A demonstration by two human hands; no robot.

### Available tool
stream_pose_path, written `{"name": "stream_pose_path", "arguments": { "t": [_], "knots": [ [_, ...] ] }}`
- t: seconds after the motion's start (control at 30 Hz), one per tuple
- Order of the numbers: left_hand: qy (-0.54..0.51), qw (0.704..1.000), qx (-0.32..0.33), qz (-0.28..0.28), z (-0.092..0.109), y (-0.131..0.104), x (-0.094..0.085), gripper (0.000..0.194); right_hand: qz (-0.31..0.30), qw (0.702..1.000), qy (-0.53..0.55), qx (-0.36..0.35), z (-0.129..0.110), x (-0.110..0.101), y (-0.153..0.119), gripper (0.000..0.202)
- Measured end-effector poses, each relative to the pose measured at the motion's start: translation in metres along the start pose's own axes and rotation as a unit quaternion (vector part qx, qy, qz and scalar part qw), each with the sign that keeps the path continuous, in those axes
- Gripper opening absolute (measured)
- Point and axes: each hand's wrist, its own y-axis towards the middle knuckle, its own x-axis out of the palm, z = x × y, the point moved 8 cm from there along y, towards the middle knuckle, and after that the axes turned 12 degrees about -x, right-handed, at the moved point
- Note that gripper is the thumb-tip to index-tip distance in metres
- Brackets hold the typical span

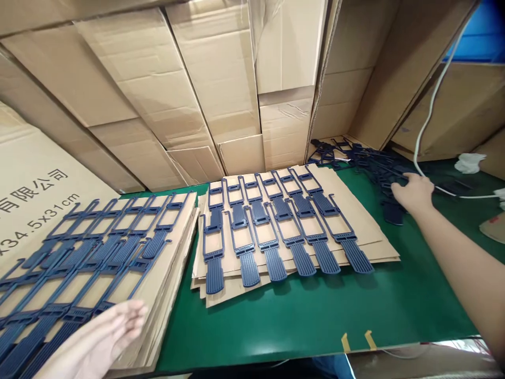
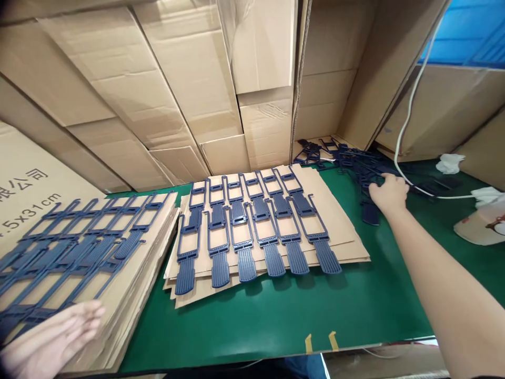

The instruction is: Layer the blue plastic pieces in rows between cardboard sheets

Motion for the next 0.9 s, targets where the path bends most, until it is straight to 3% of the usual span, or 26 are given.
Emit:
{"name": "stream_pose_path", "arguments": {
  "t": [0.03,0.1,0.17,0.2,0.27,0.37,0.43,0.47,0.6,0.73,0.9],
  "knots": [
    [-0.021,0.999,-0.025,0.005,0.003,0.004,0.001,0.025,-0.003,1.000,0.001,-0.027,-0.013,0.001,-0.002,0.061],
    [-0.024,0.998,-0.046,-0.031,0.018,0.012,0.019,0.031,-0.016,0.997,0.004,-0.072,-0.036,0.004,-0.007,0.053],
    [0.100,0.992,0.023,-0.069,0.044,0.019,0.048,0.041,-0.026,0.995,0.002,-0.099,-0.052,0.008,-0.012,0.045],
    [0.203,0.973,0.082,-0.072,0.056,0.021,0.064,0.047,-0.029,0.994,0.000,-0.108,-0.058,0.009,-0.015,0.042],
    [0.402,0.890,0.206,-0.059,0.069,0.024,0.094,0.050,-0.035,0.992,-0.002,-0.120,-0.065,0.012,-0.020,0.039],
    [0.572,0.744,0.344,-0.033,0.060,0.024,0.130,0.046,-0.042,0.990,0.005,-0.133,-0.067,0.015,-0.029,0.038],
    [0.618,0.688,0.379,-0.012,0.049,0.023,0.142,0.049,-0.048,0.989,0.012,-0.139,-0.066,0.017,-0.035,0.039],
    [0.632,0.678,0.375,0.001,0.045,0.024,0.145,0.053,-0.051,0.989,0.016,-0.141,-0.064,0.018,-0.038,0.039],
    [0.655,0.702,0.279,0.029,0.040,0.029,0.142,0.066,-0.063,0.989,0.024,-0.131,-0.058,0.023,-0.046,0.040],
    [0.667,0.720,0.189,-0.025,0.034,0.034,0.140,0.083,-0.068,0.990,0.032,-0.115,-0.056,0.030,-0.050,0.039],
    [0.648,0.732,0.206,-0.050,0.021,0.039,0.143,0.083,-0.075,0.990,0.045,-0.108,-0.058,0.039,-0.055,0.037]
  ]
}}
